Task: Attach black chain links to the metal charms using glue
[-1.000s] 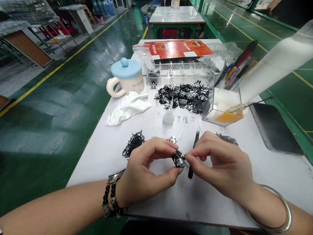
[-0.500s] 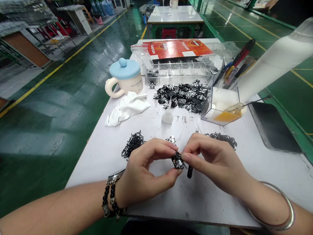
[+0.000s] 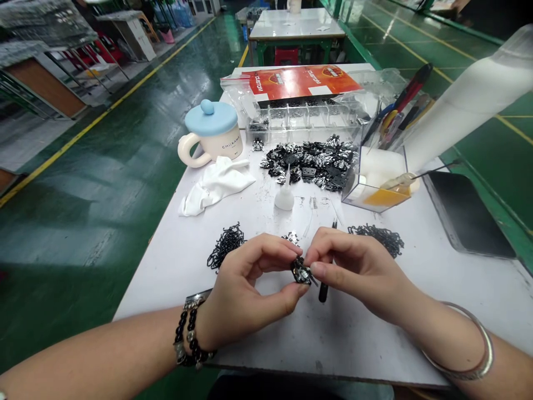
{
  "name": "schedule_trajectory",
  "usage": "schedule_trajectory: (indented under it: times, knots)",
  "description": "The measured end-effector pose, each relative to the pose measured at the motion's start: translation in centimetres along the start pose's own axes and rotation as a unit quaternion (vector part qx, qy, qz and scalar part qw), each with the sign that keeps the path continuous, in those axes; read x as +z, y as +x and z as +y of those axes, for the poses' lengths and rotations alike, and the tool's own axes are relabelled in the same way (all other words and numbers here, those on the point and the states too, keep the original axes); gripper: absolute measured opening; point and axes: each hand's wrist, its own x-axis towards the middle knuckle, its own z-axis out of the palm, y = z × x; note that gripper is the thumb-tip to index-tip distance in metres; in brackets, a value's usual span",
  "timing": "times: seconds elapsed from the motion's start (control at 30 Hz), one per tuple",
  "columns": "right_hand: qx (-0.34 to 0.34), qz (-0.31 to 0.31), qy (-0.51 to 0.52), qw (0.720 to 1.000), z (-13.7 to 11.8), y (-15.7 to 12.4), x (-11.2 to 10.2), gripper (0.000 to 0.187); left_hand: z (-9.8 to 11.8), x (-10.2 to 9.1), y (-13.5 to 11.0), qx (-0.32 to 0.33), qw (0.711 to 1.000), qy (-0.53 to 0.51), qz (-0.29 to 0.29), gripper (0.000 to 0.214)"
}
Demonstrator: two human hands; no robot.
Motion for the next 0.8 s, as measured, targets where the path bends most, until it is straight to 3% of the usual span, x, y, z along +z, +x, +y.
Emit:
schedule_trajectory:
  times: [0.8]
  knots:
    - [-0.056,-0.054,-0.051,0.996,0.48,0.11,-0.98,0.009,0.08,-0.04,-0.04,0.016,0.999,-0.023,-0.042,0.04]
